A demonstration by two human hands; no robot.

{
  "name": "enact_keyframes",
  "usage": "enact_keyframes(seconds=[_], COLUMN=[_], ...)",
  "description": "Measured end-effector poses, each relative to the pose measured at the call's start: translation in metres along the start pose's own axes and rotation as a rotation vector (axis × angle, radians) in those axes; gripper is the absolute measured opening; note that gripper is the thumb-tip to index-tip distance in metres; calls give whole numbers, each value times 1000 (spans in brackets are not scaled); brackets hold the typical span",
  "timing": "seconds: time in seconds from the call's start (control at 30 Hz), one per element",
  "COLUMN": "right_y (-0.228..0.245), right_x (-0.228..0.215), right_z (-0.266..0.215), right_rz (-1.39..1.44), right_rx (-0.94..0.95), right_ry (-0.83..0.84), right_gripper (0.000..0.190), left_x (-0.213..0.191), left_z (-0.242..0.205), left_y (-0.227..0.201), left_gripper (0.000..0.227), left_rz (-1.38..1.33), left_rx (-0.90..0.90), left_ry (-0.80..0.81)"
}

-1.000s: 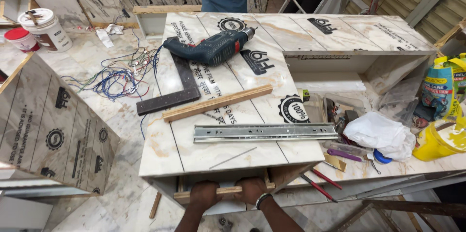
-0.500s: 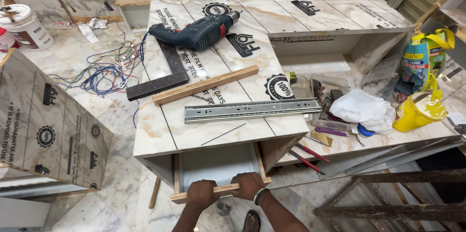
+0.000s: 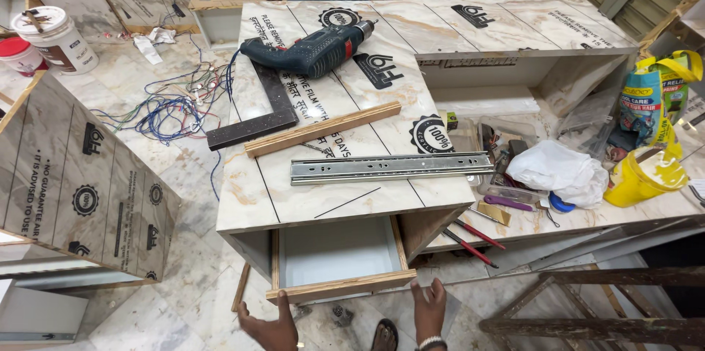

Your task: The person assembles a drawer by attaching metal slides to the sides of a wooden drawer box. They use a screwdriver to tighten screws and a utility knife to trim excess material. The drawer is then tested by sliding it in and out of the cabinet.

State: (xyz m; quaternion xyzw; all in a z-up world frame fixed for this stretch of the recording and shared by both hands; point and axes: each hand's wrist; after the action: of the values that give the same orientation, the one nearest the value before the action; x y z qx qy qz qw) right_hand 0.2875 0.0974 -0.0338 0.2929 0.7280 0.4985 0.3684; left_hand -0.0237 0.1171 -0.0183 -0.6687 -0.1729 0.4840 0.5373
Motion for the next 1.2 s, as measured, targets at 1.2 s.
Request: enact_keyframes(seconds=[1.2], right_y=[-4], right_x=[50], right_z=[0], right_rz=[-72], right_rx=[237], right_ry=[1], right_gripper=[99], left_x=[16], left_z=[-13], left_y=[-26], left_gripper=[94], left_rz=[90], left_rx=[-156], left_ry=[167])
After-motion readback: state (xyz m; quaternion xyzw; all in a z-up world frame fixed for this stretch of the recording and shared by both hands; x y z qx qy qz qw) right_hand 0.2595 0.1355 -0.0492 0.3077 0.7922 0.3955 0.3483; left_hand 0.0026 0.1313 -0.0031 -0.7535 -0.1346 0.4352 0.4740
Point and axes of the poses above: each hand's wrist, its own z-axis towards the middle knuckle, its own x-axis out of the palm, y = z × x, and after that the axes turned 9 degrees about -y, right-handed
